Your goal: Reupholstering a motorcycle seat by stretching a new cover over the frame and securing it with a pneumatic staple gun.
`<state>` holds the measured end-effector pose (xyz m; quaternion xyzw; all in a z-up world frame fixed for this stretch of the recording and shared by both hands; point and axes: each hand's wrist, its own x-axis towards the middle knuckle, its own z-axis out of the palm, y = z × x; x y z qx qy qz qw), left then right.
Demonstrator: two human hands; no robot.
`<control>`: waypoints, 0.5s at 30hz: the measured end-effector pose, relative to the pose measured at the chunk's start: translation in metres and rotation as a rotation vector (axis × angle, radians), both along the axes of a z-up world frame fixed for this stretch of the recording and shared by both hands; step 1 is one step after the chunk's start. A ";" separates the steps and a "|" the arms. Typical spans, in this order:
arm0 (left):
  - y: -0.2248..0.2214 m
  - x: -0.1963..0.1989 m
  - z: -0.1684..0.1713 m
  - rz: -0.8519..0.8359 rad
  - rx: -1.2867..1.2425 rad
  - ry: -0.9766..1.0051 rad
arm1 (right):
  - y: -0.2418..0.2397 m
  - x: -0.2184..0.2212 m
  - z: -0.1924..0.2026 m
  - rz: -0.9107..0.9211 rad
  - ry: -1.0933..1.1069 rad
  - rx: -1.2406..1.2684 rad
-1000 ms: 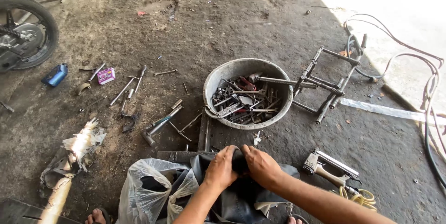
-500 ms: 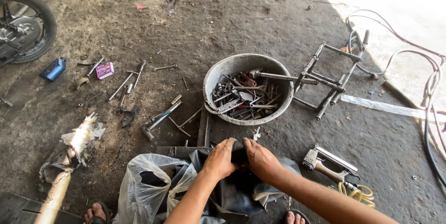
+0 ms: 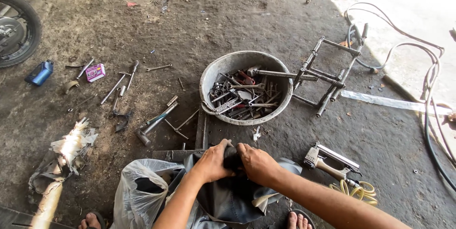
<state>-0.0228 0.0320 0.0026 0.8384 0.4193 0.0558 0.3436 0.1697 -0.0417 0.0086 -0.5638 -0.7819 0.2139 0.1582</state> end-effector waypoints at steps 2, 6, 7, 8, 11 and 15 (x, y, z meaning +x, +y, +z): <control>0.002 0.006 0.015 -0.001 -0.128 0.070 | -0.005 0.001 -0.003 0.017 -0.062 -0.001; -0.016 0.002 0.022 -0.069 -0.300 0.151 | -0.041 0.014 0.014 0.008 0.079 0.000; -0.027 0.002 0.029 -0.064 -0.296 0.152 | -0.052 0.024 -0.001 0.013 0.081 0.004; -0.038 0.003 0.036 -0.092 -0.309 0.103 | -0.063 0.034 -0.017 0.048 0.075 0.024; -0.073 0.018 0.048 -0.159 -0.090 0.018 | -0.101 0.068 -0.078 0.064 0.042 0.098; -0.130 0.051 -0.042 0.014 0.997 -0.153 | -0.139 0.071 -0.084 -0.183 0.067 0.492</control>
